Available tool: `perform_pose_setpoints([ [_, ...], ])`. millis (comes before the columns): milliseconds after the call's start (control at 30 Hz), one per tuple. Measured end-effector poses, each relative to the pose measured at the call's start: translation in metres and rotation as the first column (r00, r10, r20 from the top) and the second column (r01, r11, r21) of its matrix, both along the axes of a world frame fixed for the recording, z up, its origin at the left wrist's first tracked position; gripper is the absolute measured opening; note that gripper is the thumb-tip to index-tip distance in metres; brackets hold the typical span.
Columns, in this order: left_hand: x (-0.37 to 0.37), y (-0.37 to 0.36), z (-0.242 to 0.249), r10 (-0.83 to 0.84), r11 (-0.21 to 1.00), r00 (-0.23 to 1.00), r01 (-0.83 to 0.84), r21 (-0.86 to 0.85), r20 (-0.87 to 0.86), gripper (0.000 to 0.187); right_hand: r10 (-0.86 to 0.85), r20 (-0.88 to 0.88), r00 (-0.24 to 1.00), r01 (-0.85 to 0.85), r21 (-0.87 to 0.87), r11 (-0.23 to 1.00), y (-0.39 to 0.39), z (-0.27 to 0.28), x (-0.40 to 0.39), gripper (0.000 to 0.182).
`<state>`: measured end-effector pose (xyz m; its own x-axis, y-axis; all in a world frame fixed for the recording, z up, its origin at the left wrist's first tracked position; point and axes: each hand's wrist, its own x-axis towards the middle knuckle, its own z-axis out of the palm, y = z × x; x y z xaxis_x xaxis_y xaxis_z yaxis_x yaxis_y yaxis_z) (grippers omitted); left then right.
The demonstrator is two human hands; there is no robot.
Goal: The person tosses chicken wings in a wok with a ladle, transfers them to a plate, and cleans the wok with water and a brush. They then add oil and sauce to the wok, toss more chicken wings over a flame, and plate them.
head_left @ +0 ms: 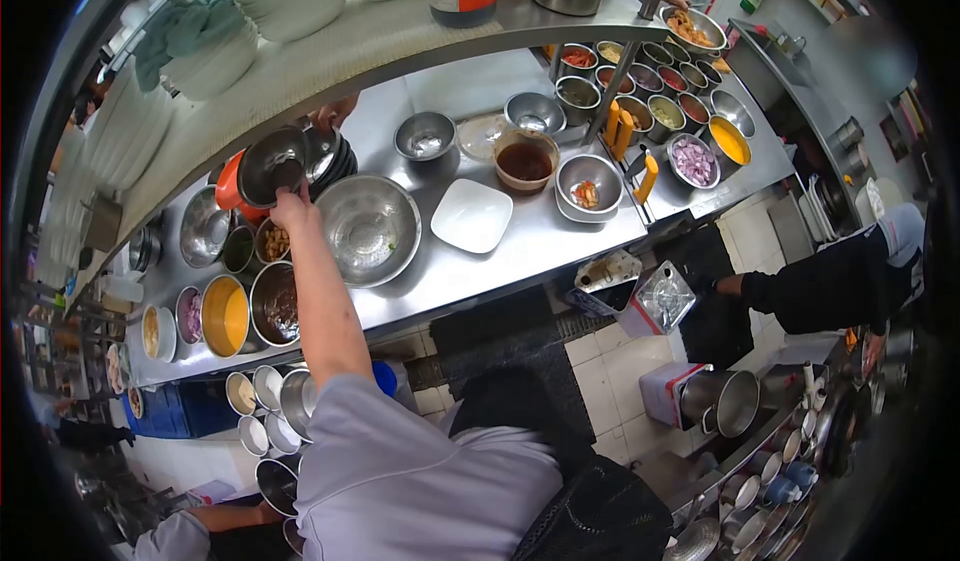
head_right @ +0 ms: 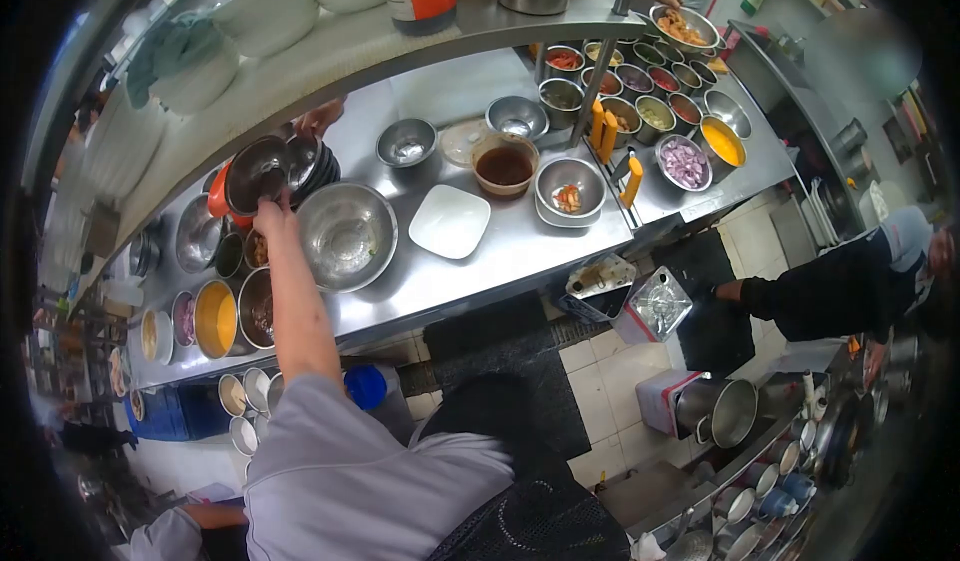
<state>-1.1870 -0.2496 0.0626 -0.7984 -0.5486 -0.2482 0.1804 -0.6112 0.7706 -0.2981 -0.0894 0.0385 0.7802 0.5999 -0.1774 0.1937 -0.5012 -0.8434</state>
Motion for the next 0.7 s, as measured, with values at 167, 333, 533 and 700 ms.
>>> perform_pose_setpoints([
  [167,0.001,-0.003,0.0,-0.091,0.996,0.995,0.092,0.02,-0.042,0.038,0.002,-0.004,1.0,-0.002,0.002,1.0,0.002,-0.002,0.002,0.029],
  [333,0.015,0.013,0.02,0.01,1.0,0.99,-0.01,0.001,-0.144,0.038,-0.011,-0.018,1.0,0.011,0.013,1.0,-0.001,-0.003,0.006,0.028],
  [533,0.014,0.013,0.013,0.043,0.999,0.989,-0.043,0.0,-0.139,0.038,-0.032,-0.029,0.999,0.032,0.017,0.999,-0.006,-0.003,0.014,0.028],
  [700,0.001,0.01,-0.017,0.035,0.998,0.994,-0.03,0.048,-0.1,0.039,-0.068,-0.034,0.997,0.068,0.023,0.997,-0.016,-0.003,0.029,0.029],
])
